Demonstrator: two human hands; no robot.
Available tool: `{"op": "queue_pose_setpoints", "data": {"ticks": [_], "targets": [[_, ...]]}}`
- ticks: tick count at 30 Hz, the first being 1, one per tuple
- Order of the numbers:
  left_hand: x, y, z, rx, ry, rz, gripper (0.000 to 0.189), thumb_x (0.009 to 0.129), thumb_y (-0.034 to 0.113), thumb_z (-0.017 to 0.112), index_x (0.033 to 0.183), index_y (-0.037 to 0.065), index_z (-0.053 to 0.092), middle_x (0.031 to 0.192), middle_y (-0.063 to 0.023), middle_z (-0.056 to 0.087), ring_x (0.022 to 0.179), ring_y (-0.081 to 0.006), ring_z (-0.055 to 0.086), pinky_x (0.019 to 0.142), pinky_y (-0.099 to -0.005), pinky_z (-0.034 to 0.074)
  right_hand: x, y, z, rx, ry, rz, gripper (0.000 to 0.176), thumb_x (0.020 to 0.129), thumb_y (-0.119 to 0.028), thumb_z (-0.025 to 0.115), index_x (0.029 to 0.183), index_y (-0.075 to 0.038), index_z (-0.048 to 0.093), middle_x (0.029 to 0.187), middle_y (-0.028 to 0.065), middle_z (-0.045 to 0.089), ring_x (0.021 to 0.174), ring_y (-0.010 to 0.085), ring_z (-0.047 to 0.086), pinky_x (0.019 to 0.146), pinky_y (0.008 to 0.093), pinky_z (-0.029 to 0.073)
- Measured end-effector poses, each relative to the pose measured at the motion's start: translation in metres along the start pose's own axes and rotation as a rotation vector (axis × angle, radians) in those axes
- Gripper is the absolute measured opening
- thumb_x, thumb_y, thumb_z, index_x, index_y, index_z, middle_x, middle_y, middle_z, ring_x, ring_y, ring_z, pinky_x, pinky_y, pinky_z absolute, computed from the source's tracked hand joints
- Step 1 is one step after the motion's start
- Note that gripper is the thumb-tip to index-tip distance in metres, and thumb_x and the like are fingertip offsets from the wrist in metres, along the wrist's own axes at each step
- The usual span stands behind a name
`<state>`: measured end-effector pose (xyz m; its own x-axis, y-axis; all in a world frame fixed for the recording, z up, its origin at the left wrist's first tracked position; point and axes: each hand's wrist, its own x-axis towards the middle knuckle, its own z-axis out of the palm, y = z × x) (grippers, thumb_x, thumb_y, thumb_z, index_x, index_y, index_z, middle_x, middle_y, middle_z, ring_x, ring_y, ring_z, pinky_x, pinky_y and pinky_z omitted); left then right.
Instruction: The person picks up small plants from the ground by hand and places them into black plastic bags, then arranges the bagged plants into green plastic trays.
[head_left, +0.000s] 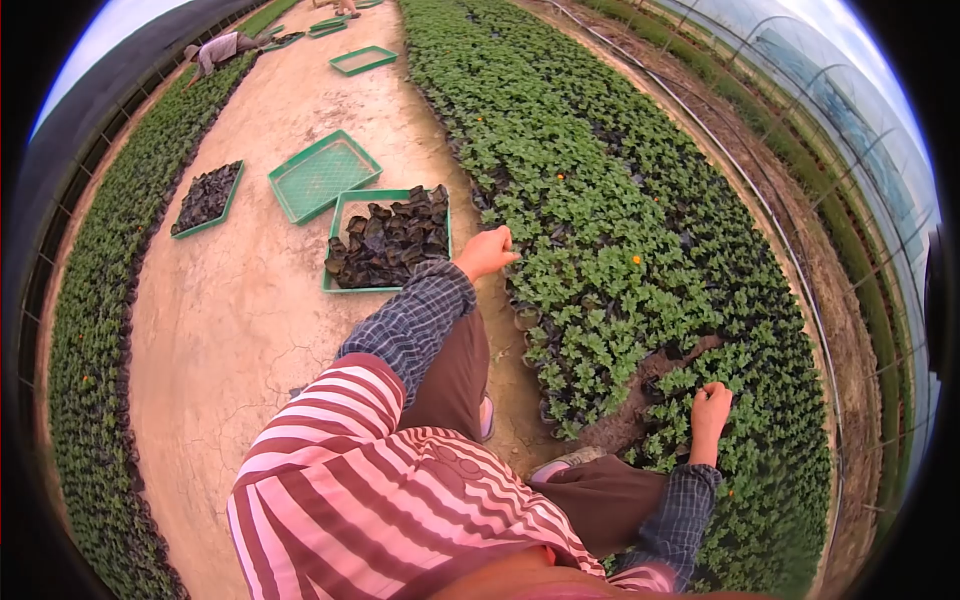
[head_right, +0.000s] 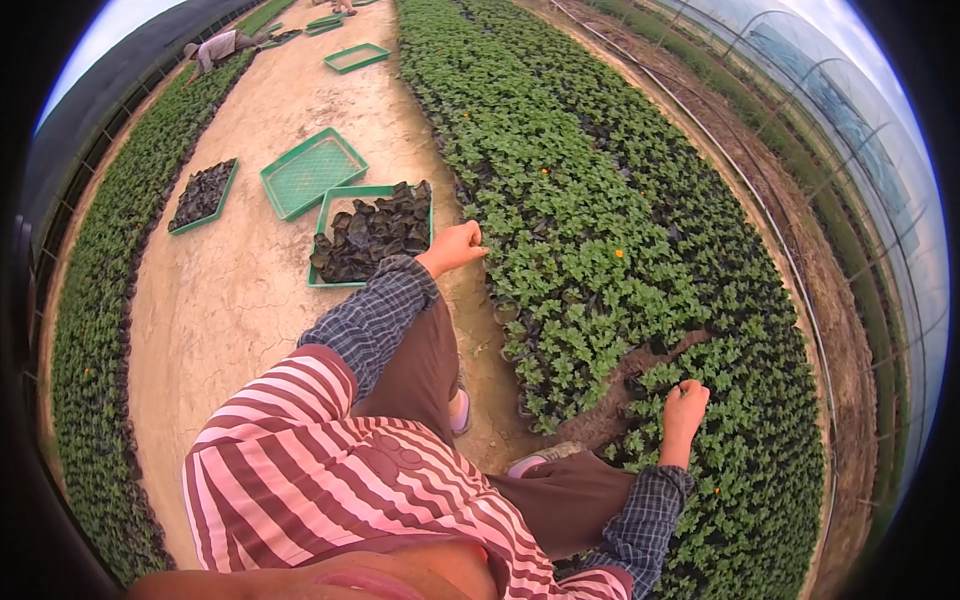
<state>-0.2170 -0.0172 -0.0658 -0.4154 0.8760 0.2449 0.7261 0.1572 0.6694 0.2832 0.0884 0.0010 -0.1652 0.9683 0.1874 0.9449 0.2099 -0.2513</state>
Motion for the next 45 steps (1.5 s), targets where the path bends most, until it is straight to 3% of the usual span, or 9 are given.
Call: {"op": "queue_pose_setpoints", "data": {"ticks": [10, 16, 21, 23, 24, 26, 29, 45], "targets": [[0.003, -0.021, 0.010, 0.038, -0.039, 0.033, 0.019, 0.081, 0.015, 0.066, 0.075, 0.004, 0.052, 0.066, -0.0119, 0.058, 0.063, -0.0277, 0.057, 0.058, -0.0399, 0.043, 0.000, 0.004, 0.004, 0.000, -0.011, -0.001, 0.014, 0.086, -0.009, 0.059, 0.096, -0.001, 0.053, 0.102, 0.0140, 0.048, 0.084, 0.0295, 0.052, 0.072, 0.0397, 0.044], [0.004, -0.018, 0.007, -0.045, -0.165, -0.081, 0.022, 0.084, 0.019, 0.065, 0.075, 0.005, 0.052, 0.062, -0.0103, 0.057, 0.056, -0.0227, 0.058, 0.054, -0.0377, 0.044, -0.001, -0.003, -0.001, -0.008, -0.057, 0.032, 0.013, 0.087, -0.009, 0.058, 0.096, -0.001, 0.052, 0.102, 0.0136, 0.047, 0.082, 0.0288, 0.051, 0.072, 0.0402, 0.044], [0.002, -0.017, 0.003, 0.111, -0.128, 0.021, 0.023, 0.080, 0.016, 0.069, 0.073, 0.005, 0.049, 0.063, -0.0112, 0.057, 0.058, -0.0251, 0.058, 0.054, -0.0386, 0.043, -0.003, 0.002, 0.000, 0.002, -0.027, -0.029, 0.012, 0.087, -0.008, 0.058, 0.094, -0.001, 0.052, 0.101, 0.0135, 0.046, 0.080, 0.0294, 0.050, 0.071, 0.0406, 0.043], [-0.001, -0.016, 0.001, 0.012, -0.141, 0.019, 0.021, 0.077, 0.011, 0.068, 0.073, 0.005, 0.048, 0.063, -0.0112, 0.056, 0.058, -0.0256, 0.058, 0.054, -0.0391, 0.043, 0.004, 0.017, 0.016, 0.054, 0.010, -0.057, 0.011, 0.084, -0.004, 0.059, 0.090, -0.001, 0.051, 0.097, 0.0140, 0.046, 0.081, 0.0302, 0.050, 0.071, 0.0411, 0.043], [0.000, -0.017, 0.001, 0.009, -0.176, -0.015, 0.027, 0.074, 0.018, 0.072, 0.072, 0.006, 0.049, 0.067, -0.0132, 0.057, 0.068, -0.0318, 0.058, 0.060, -0.0425, 0.044, 0.002, 0.011, 0.011, 0.046, -0.025, -0.025, 0.011, 0.085, -0.004, 0.059, 0.091, 0.000, 0.051, 0.097, 0.0140, 0.046, 0.081, 0.0297, 0.051, 0.070, 0.0411, 0.043], [-0.004, -0.011, -0.001, -0.087, -0.209, -0.046, 0.027, 0.077, 0.017, 0.071, 0.070, 0.006, 0.048, 0.060, -0.0108, 0.057, 0.056, -0.0238, 0.059, 0.054, -0.0391, 0.044, -0.002, -0.001, 0.003, 0.030, -0.053, 0.017, 0.010, 0.087, -0.006, 0.058, 0.090, 0.000, 0.051, 0.098, 0.0137, 0.045, 0.081, 0.0291, 0.050, 0.070, 0.0419, 0.043], [0.000, -0.007, -0.006, -0.094, -0.238, -0.071, 0.027, 0.079, 0.017, 0.070, 0.070, 0.005, 0.048, 0.061, -0.0113, 0.057, 0.056, -0.0227, 0.059, 0.053, -0.0383, 0.044, -0.001, 0.000, 0.005, 0.040, -0.072, 0.055, 0.010, 0.086, -0.005, 0.058, 0.090, 0.000, 0.051, 0.098, 0.0141, 0.045, 0.081, 0.0293, 0.049, 0.071, 0.0420, 0.043], [-0.008, -0.016, -0.002, -0.029, -0.213, -0.019, 0.025, 0.083, 0.023, 0.064, 0.075, 0.003, 0.050, 0.069, -0.0166, 0.058, 0.068, -0.0334, 0.058, 0.061, -0.0444, 0.043, -0.005, -0.004, -0.001, 0.005, -0.080, 0.010, 0.011, 0.087, -0.006, 0.058, 0.092, 0.001, 0.050, 0.098, 0.0147, 0.044, 0.076, 0.0283, 0.048, 0.067, 0.0410, 0.043]]}}
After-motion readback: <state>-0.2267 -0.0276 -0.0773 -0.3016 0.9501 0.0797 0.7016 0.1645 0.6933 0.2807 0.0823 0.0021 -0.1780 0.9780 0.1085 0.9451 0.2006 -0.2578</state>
